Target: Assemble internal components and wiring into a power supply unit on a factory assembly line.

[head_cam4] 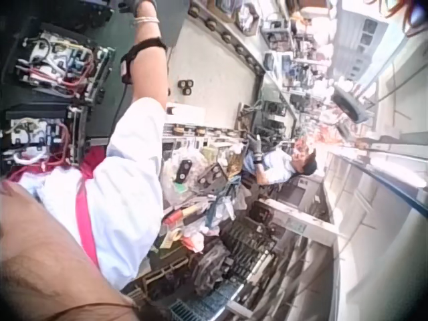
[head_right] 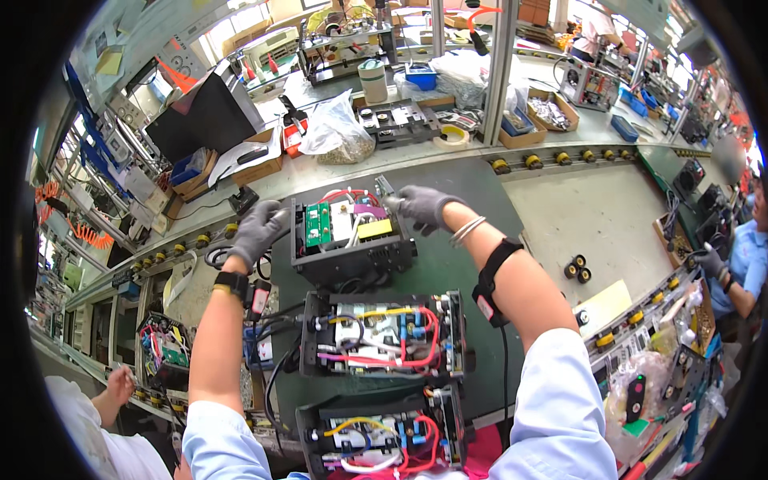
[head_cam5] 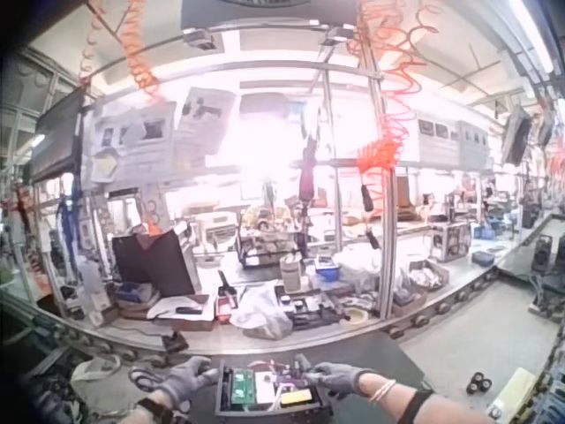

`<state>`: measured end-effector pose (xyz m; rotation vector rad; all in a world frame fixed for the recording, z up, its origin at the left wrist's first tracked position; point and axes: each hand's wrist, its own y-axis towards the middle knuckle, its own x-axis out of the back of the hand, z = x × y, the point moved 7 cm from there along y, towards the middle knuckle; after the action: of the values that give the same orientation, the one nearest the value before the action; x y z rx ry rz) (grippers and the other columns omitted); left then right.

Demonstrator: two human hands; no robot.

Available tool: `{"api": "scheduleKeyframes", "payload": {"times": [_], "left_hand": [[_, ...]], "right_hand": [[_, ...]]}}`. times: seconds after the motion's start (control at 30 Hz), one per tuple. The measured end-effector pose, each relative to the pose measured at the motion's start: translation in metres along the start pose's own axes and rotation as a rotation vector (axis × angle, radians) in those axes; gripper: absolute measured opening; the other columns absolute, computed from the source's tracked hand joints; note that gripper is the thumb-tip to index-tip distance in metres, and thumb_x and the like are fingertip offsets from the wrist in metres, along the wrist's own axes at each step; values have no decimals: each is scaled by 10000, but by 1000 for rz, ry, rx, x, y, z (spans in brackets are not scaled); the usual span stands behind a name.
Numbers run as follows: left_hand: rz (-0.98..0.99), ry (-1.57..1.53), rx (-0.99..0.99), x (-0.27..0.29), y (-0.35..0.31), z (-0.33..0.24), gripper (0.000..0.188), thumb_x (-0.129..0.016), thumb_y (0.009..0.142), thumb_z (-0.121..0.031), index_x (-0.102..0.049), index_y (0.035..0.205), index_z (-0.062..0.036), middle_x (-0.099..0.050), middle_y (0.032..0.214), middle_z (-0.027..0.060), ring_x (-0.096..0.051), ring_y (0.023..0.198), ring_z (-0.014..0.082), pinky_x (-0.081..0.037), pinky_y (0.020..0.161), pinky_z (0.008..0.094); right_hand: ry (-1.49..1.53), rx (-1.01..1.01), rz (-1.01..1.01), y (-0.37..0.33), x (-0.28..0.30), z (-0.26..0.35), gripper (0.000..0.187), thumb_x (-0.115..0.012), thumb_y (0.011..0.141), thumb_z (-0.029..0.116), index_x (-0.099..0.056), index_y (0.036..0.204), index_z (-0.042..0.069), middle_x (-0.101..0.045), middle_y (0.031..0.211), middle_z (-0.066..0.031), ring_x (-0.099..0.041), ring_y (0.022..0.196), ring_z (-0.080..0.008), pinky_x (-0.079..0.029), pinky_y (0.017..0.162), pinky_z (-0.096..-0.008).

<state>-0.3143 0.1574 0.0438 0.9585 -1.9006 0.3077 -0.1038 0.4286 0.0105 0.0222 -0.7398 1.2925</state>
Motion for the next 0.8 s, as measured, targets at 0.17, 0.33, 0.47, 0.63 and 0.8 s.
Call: {"api": "scheduleKeyframes", "payload": {"times": [0.17,0.33,0.47,0.63,0.8], "left_hand": [[375,78,137,-58,37,32,936,-399,862,-796,-423,1451,-69,-587,1322,249,-540,1265,392,-417,1034,428],[394,-393,89,-71,34,27,794,-504,876,-685,-532,1360,-56,-637,1189,104,-583,1096,214,-444,939,335],[93,-695,5,-46,14,6,487,-689,871,-366,-613,1222,-37,-618,954,-3,-532,854,90,-470,753,284],[-383,-158,-376,-2,-42,-72,509,-790,742,-247,-622,1198,-95,-589,893,71,-584,794,204,-500,721,344],[-397,-3,-640,1,-51,-120,532,-789,713,-401,-622,1087,-62,-550,922,104,-548,795,251,-462,723,376]], "right_hand": [[79,-6,-110,38,-13,-12,702,-672,852,554,-556,1195,-47,-660,1009,-176,-676,789,-224,-562,652,-350],[63,82,-223,32,-10,-10,620,-732,835,443,-599,1202,-38,-671,1021,-163,-660,889,-249,-534,821,-379],[27,365,-327,6,3,5,601,-745,849,366,-576,1315,27,-647,1112,-191,-633,1005,-304,-498,896,-385],[-149,662,-540,-35,6,-6,727,-723,869,366,-422,1432,19,-555,1145,-200,-605,1044,-369,-492,885,-432],[-214,704,-646,-50,3,-41,815,-712,888,348,-285,1502,21,-500,1230,-210,-575,1078,-444,-494,884,-449]]}}
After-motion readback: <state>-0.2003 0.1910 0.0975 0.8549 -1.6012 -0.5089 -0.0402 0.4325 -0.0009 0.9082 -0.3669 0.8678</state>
